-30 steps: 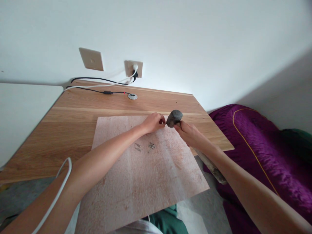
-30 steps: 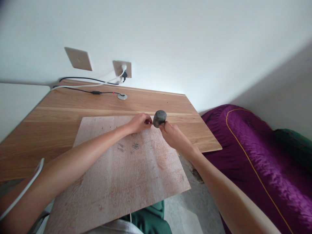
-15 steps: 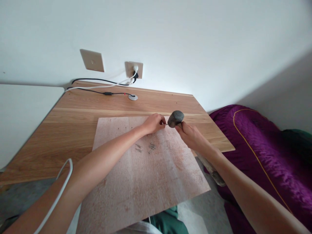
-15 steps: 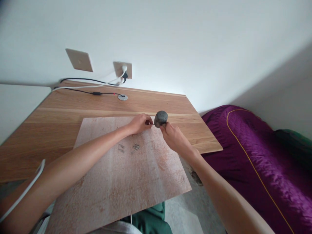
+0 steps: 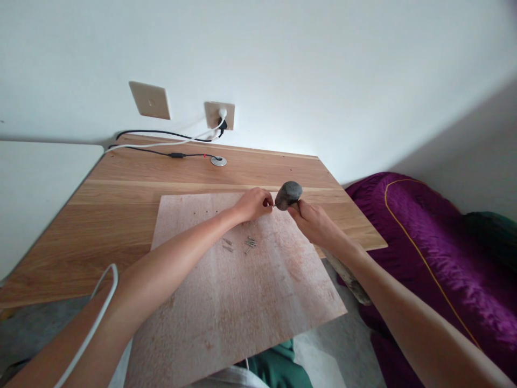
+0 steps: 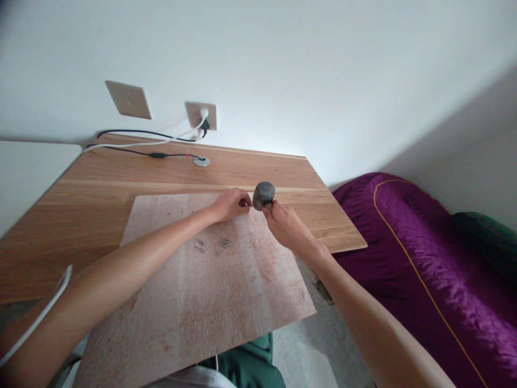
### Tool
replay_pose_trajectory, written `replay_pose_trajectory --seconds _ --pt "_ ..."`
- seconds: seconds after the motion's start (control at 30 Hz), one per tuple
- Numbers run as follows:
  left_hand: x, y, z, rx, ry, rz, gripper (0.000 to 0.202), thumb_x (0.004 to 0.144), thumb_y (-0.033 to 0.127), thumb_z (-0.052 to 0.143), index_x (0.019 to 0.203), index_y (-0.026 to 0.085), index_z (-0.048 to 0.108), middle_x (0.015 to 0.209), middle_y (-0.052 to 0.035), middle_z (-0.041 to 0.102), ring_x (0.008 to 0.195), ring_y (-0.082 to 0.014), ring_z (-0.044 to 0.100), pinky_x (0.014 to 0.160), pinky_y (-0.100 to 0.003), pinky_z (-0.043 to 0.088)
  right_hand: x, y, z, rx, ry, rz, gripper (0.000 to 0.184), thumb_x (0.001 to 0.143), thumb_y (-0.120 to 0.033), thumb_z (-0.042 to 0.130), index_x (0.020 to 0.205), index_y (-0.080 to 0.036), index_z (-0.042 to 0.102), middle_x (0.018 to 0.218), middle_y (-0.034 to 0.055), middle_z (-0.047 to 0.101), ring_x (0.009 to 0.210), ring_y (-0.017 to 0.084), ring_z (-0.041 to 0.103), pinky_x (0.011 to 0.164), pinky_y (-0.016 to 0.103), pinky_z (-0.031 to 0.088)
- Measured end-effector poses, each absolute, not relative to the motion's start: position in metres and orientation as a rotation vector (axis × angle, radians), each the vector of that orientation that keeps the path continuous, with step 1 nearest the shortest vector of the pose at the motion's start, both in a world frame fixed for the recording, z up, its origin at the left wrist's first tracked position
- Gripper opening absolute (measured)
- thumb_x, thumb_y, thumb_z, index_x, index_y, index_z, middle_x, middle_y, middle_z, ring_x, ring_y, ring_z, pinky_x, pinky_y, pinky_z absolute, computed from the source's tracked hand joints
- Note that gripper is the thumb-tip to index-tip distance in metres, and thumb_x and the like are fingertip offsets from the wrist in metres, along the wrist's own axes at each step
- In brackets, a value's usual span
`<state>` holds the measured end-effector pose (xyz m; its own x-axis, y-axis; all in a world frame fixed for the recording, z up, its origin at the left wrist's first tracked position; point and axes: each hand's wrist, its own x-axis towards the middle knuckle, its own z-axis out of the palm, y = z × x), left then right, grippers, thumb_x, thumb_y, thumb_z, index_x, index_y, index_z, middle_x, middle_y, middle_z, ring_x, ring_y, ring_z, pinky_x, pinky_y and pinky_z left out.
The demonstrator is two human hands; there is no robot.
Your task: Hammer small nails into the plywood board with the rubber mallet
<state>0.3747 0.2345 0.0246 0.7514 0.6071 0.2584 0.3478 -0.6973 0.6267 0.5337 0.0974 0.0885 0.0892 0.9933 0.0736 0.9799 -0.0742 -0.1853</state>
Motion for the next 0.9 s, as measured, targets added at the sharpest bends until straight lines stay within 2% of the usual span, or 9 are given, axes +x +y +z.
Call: replay_pose_trajectory --seconds 0.17,0.43,0.57,0.73,0.9 --pt "0.374 0.235 0.023 2.368 0.711 0.620 0.015 0.081 0.011 0.070 0.089 0.016 0.083 0.082 -0.0059 0.077 0.077 -0.0196 0.069 0.074 -0.029 0.051 0.543 0.098 0.084 -2.242 -1.971 0.160 0.025 0.106 -0.029 0.045 0.090 -0.021 0.063 0.076 0.0080 0.069 0.072 0.024 0.067 0.063 0.030 0.037" --pt "0.374 0.236 0.022 2.360 0.716 0.629 0.015 0.081 0.011 0.071 0.089 0.017 0.083 0.082 -0.0059 0.077 0.079 -0.0198 0.069 0.074 -0.029 0.051 0.535 0.095 0.087 -2.236 -1.875 0.183 0.021 0.106 -0.028 0.045 0.092 -0.021 0.059 0.087 0.0115 0.075 0.080 0.024 0.071 0.066 0.030 0.038" --pt "0.374 0.235 0.023 2.373 0.711 0.627 0.016 0.081 0.010 0.071 0.089 0.016 0.083 0.083 -0.0062 0.077 0.080 -0.0202 0.070 0.076 -0.029 0.051 0.530 0.093 0.087 -2.189 -1.906 0.210 0.021 0.105 -0.027 0.046 0.090 -0.021 0.059 0.081 0.0096 0.073 0.071 0.022 0.069 0.063 0.029 0.037" --pt "0.372 0.234 0.024 2.326 0.683 0.643 0.012 0.081 0.012 0.072 0.088 0.015 0.082 0.083 -0.0070 0.077 0.078 -0.0200 0.071 0.075 -0.030 0.052 0.537 0.086 0.087 -2.275 -1.771 0.314 0.023 0.105 -0.030 0.043 0.091 -0.021 0.059 0.064 0.0020 0.065 0.049 0.018 0.059 0.055 0.029 0.038" --pt "0.374 0.232 0.022 2.319 0.699 0.698 0.011 0.080 0.009 0.072 0.083 0.015 0.080 0.082 -0.0077 0.077 0.079 -0.0204 0.071 0.079 -0.031 0.054 0.544 0.080 0.071 -2.234 -1.867 0.250 0.026 0.104 -0.026 0.042 0.084 -0.023 0.059 0.065 0.0023 0.064 0.053 0.018 0.063 0.052 0.028 0.039"
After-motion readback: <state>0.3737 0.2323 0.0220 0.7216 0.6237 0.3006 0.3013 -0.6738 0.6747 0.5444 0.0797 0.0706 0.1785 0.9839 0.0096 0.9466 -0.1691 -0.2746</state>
